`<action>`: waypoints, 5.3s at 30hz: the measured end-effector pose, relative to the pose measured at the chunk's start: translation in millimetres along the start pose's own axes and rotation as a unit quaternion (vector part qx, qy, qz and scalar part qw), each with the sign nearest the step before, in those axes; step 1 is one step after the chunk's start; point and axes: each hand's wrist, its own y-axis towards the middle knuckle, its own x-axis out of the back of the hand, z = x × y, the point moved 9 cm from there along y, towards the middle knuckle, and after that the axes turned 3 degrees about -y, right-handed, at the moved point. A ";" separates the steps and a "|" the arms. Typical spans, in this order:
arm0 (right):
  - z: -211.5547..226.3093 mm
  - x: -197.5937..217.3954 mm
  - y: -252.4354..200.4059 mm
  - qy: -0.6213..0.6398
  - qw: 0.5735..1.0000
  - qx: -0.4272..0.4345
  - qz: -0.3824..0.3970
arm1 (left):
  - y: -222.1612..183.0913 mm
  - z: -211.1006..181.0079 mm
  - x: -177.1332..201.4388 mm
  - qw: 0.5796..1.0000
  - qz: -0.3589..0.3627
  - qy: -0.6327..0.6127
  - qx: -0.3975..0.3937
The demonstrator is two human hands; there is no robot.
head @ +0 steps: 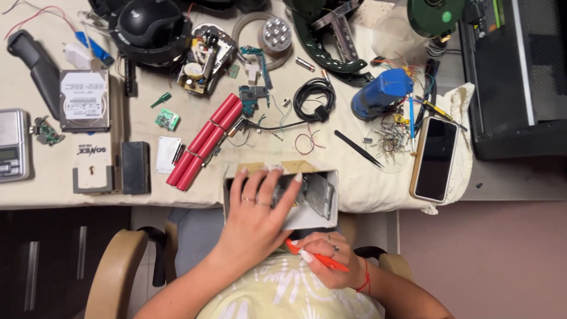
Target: Cleaning electronic components with a brush and packing them into a box.
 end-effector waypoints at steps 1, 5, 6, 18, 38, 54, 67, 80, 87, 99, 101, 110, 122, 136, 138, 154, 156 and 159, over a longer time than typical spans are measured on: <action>-1.5 -4.2 3.6 0.003 0.999 -0.024 0.024 | -6.0 -5.0 5.0 0.999 -0.034 -0.016 -0.010; -3.4 -14.2 -4.9 0.010 0.995 -0.006 0.098 | -20.7 -13.8 14.8 0.994 -0.111 -0.009 -0.002; -1.3 -16.3 -4.1 -0.012 0.993 0.001 0.113 | -23.7 -14.5 14.7 0.993 -0.121 -0.010 -0.007; 6.4 -18.5 3.3 -0.060 0.990 0.008 0.129 | -7.7 -5.5 7.8 0.999 -0.013 -0.034 -0.008; 2.1 -18.5 4.8 -0.063 0.991 -0.011 0.114 | -15.6 37.7 35.1 0.973 -0.194 -0.122 -0.016; -4.5 -21.7 2.6 -0.050 0.991 -0.039 0.116 | -79.1 151.2 -30.7 0.940 -0.203 0.016 0.274; -2.6 -21.7 -0.4 -0.066 0.991 -0.028 0.116 | -80.3 153.9 -51.5 0.933 -0.155 0.002 0.323; -4.6 -23.8 0.0 -0.055 0.990 -0.035 0.123 | -114.9 175.8 -9.9 0.894 -0.201 0.048 0.399; -4.3 -22.8 -0.3 -0.056 0.991 -0.036 0.118 | -126.1 180.0 -23.3 0.874 -0.169 -0.055 0.452; -8.5 -22.2 -2.6 -0.053 0.990 -0.049 0.121 | -131.8 193.1 -34.6 0.840 -0.094 -0.011 0.535; -10.4 -22.3 -1.6 -0.049 0.990 -0.046 0.121 | -130.7 197.7 -40.3 0.840 -0.070 0.041 0.536; -7.0 -23.3 0.0 -0.053 0.990 -0.043 0.121 | -131.3 206.2 -42.0 0.800 -0.041 -0.134 0.583; -5.9 -19.7 -2.4 -0.055 0.991 -0.044 0.111 | -114.6 193.8 -21.4 0.862 -0.137 -0.161 0.460; 36.7 14.6 -36.8 -0.089 0.975 0.200 0.042 | -81.4 62.3 53.3 0.920 -0.232 -0.301 0.100; 40.4 16.0 -31.6 -0.066 0.978 0.192 0.039 | -71.1 49.6 65.4 0.925 -0.236 -0.292 0.065; 9.2 32.2 -50.2 0.107 0.976 0.074 -0.172 | -71.3 24.7 59.9 0.970 -0.114 -0.215 -0.021; 9.0 33.8 -50.7 0.108 0.975 0.073 -0.179 | -71.5 24.2 62.2 0.971 -0.113 -0.211 -0.022; 5.6 38.1 -55.1 0.099 0.970 0.071 -0.209 | -73.2 24.7 64.2 0.971 -0.111 -0.210 -0.019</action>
